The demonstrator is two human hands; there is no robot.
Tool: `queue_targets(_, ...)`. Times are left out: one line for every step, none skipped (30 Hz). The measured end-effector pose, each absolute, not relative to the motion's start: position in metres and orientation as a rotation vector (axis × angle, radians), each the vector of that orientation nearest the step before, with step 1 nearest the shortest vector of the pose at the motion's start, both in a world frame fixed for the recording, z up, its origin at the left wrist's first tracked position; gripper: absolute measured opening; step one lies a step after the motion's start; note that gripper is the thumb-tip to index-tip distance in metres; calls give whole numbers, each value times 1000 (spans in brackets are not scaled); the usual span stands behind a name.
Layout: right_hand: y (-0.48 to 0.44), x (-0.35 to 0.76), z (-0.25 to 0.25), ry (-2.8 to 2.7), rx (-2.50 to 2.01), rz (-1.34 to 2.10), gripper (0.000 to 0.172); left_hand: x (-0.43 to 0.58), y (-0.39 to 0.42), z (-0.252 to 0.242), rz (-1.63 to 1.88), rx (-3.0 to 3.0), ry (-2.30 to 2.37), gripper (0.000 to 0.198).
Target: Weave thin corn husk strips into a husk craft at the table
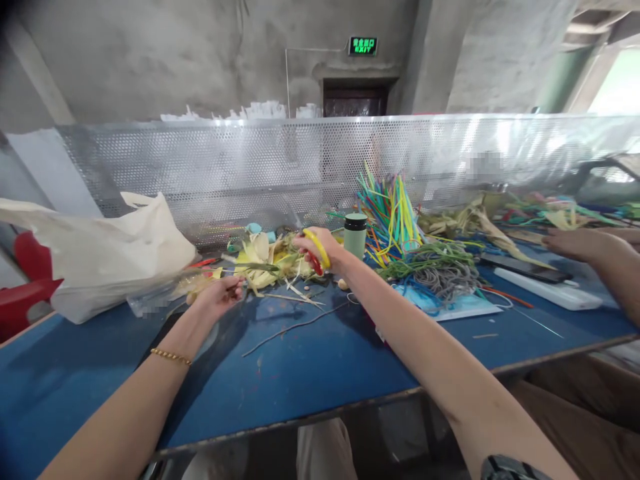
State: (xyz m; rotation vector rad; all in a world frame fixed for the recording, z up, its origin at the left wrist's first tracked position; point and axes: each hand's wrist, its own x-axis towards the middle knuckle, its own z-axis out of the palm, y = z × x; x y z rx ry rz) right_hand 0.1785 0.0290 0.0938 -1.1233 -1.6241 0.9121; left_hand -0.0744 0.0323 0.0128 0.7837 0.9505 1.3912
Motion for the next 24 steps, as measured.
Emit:
queue_targets(23,172,89,-1689,-1108,915,35,-71,31,9,1381,785,975,13)
queue_targets(18,165,83,-1751,-1095,913,35,-67,30,6,1395,796,990,14)
queue_targets(15,158,79,-1826,-1093,913,37,-64,28,4,1384,862,1003,12)
queue_targets(14,150,74,-1894,-1086,909,40,-61,27,2,1371,946,1021,8)
queue_targets(14,143,71,-1938,-1066,882,41,-58,26,1,1360,1040,1043,7)
queue_targets(15,136,68,-1992,-1020,830,43,-56,26,0,1345,1136,1069,7)
queue_targets(18,128,66,-2049,-966,751,44,-53,26,-2,1328,1225,1104,10)
queue_targets(21,122,66,-2093,-924,676,47,-51,26,-3,1313,1307,1137,11)
queue_targets(25,115,66,-2129,-904,603,48,-49,27,-5,1292,1393,1193,14)
queue_targets(30,109,66,-2163,-903,536,48,-47,27,-7,1274,1485,1251,15)
queue_targets(36,104,67,-2188,-920,472,47,-46,27,-8,1241,1577,1301,15)
queue_targets(42,100,69,-2205,-951,409,47,-44,26,-9,1189,1676,1345,16)
queue_targets(49,96,70,-2232,-984,354,47,-43,25,-10,1135,1772,1385,18)
queue_targets(56,94,70,-2263,-1021,307,48,-42,23,-10,1081,1863,1411,20)
queue_targets(62,92,70,-2308,-1066,272,46,-41,21,-10,1024,1946,1435,23)
queue_targets(68,90,69,-2359,-1115,242,43,-40,19,-10,974,2009,1439,25)
queue_targets(73,89,68,-2393,-1152,225,40,-38,17,-10,939,2051,1447,25)
queue_targets(76,88,66,-2424,-1166,250,37,-37,15,-10,901,2106,1446,26)
queue_targets(79,86,64,-2451,-1154,325,35,-36,14,-10,869,2165,1415,28)
queue_targets(81,84,62,-2476,-1115,443,32,-35,14,-11,859,2200,1390,28)
queue_targets(82,81,59,-2502,-1058,586,29,-33,14,-13,860,2232,1364,28)
queue_targets(83,78,57,-2520,-998,725,27,-32,15,-14,879,2263,1349,28)
queue_targets(83,76,55,-2527,-953,840,25,-32,16,-16,899,2280,1339,27)
queue_targets(83,73,54,-2525,-919,926,24,-31,17,-18,913,2290,1332,27)
